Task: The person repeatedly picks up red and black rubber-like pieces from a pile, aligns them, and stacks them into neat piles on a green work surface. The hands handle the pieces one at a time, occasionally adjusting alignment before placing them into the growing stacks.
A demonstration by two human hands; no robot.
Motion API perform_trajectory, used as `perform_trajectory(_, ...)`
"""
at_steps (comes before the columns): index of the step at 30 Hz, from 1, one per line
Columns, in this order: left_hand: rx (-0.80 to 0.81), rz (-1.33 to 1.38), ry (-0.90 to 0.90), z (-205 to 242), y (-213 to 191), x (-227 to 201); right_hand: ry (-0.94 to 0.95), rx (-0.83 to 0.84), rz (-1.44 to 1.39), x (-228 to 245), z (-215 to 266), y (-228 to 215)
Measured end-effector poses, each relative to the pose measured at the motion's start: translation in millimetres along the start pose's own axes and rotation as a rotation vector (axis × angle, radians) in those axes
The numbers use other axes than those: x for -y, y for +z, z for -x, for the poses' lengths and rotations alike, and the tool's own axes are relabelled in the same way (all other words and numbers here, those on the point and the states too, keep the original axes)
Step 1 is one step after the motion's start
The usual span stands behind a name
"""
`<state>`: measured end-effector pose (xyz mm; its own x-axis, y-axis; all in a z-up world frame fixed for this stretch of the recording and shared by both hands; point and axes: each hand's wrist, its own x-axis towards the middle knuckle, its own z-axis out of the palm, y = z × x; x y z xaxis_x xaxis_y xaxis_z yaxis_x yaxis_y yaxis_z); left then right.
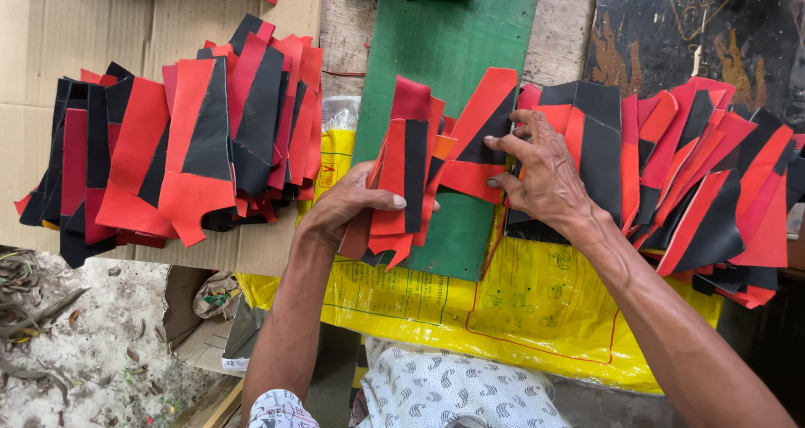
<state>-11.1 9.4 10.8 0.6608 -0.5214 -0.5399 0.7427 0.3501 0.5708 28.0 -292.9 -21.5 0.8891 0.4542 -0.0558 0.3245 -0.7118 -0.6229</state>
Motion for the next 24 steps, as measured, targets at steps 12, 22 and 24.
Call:
perform_trajectory(12, 0.047, -0.279, -0.019, -8.2, 7.0, 1.8, 0.012, 0.011, -0.008, -3.5, -0.6, 2.8)
perform_trajectory(22, 0.018, -0.348, -0.047, -14.0, 0.3, -6.8, -0.007, 0.012, -0.056, -3.7, 0.7, -1.2)
perform_trajectory(24, 0.025, -0.334, -0.058, -14.7, -1.8, -8.5, -0.012, 0.01, -0.063, -4.1, 0.4, -0.8)
